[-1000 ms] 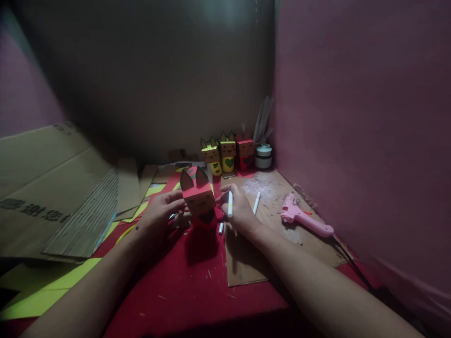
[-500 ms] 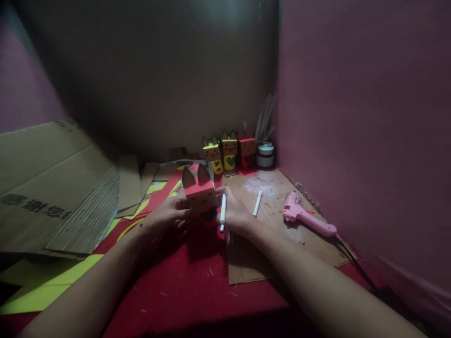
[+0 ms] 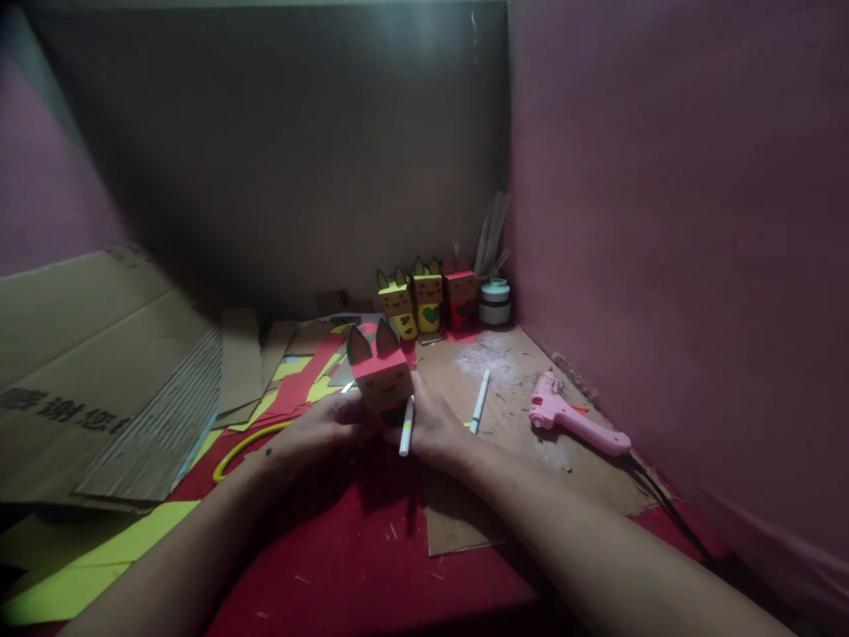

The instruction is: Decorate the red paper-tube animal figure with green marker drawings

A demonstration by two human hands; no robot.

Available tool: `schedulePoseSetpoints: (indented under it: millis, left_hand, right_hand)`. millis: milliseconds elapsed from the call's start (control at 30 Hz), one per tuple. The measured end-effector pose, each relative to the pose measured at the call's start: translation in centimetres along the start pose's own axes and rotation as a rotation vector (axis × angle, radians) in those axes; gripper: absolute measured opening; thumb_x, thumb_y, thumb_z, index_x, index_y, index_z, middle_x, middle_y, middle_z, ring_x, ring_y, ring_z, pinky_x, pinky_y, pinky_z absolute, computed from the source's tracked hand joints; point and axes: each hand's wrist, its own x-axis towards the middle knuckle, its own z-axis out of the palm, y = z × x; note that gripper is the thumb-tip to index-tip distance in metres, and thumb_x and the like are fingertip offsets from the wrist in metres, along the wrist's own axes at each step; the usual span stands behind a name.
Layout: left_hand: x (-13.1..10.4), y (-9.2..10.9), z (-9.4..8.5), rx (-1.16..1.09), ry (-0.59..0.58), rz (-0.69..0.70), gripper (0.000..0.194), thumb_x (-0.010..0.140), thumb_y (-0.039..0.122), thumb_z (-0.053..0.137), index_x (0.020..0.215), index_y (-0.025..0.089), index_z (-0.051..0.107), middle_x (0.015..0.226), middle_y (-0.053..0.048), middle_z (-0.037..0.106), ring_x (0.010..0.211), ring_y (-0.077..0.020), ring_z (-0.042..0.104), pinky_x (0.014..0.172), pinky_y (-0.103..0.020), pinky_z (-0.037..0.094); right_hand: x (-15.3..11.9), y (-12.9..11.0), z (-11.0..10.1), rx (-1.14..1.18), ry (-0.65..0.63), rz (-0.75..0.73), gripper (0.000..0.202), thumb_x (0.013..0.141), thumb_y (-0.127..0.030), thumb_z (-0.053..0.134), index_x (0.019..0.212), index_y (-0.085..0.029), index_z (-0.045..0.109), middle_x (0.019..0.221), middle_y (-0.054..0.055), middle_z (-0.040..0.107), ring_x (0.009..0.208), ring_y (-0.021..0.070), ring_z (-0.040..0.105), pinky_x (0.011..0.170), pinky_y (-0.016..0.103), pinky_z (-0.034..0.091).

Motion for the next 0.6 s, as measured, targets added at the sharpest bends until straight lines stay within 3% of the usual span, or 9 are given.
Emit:
schedulePoseSetpoints:
  millis: [200, 333, 433, 500, 600]
  left_hand:
    - [0.0, 0.2, 0.2, -0.03, 0.017, -0.01, 0.041, 0.065, 0.026, 0.085, 0.104, 0.017, 0.079, 0.083, -0.008, 0.075, 0.058, -0.0148, 0.059, 0.054, -0.026, 0.045]
    - [0.0, 0.1, 0.1, -0.041, 0.091, -0.05, 0.045, 0.066, 0.033, 0.087, 0.106, 0.016, 0.076, 0.076, -0.007, 0.073, 0.059, -0.0173, 0.065, 0.053, -0.026, 0.046]
    - [-0.2, 0.0, -0.2, -0.039, 0.206, -0.083, 0.047, 0.066, 0.033, 0.086, 0.107, 0.015, 0.071, 0.064, -0.002, 0.069, 0.048, -0.0135, 0.058, 0.046, -0.025, 0.041]
    - [-0.2, 0.1, -0.5, -0.041, 0.284, -0.098, 0.045, 0.069, 0.032, 0.084, 0.108, 0.015, 0.069, 0.063, -0.001, 0.067, 0.046, -0.0123, 0.056, 0.048, -0.027, 0.046]
    - [0.4, 0.7, -1.0, -0.017, 0.378, -0.111, 0.042, 0.076, 0.027, 0.081, 0.114, 0.015, 0.068, 0.071, -0.003, 0.068, 0.057, -0.0173, 0.065, 0.057, -0.034, 0.057]
  right_hand:
    - [0.1, -0.3, 0.2, -0.039, 0.059, 0.011, 0.055, 0.061, -0.017, 0.08, 0.108, -0.026, 0.053, 0.093, 0.003, 0.068, 0.089, 0.0277, 0.066, 0.08, 0.042, 0.054]
    - [0.2, -0.6, 0.0, -0.03, 0.14, -0.012, 0.051, 0.065, -0.024, 0.081, 0.107, -0.026, 0.052, 0.092, 0.002, 0.068, 0.086, 0.0264, 0.066, 0.077, 0.041, 0.055]
    - [0.9, -0.8, -1.2, -0.026, 0.228, -0.039, 0.052, 0.065, -0.027, 0.081, 0.108, -0.027, 0.052, 0.095, 0.002, 0.068, 0.088, 0.0266, 0.065, 0.079, 0.041, 0.054]
    - [1.5, -0.7, -2.5, -0.029, 0.295, -0.039, 0.052, 0.064, -0.028, 0.081, 0.106, -0.027, 0.051, 0.094, 0.003, 0.066, 0.087, 0.0272, 0.063, 0.078, 0.042, 0.053]
    - [2.4, -0.2, -4.5, -0.018, 0.364, -0.02, 0.053, 0.067, -0.03, 0.079, 0.11, -0.028, 0.049, 0.097, 0.004, 0.064, 0.092, 0.029, 0.061, 0.081, 0.044, 0.05]
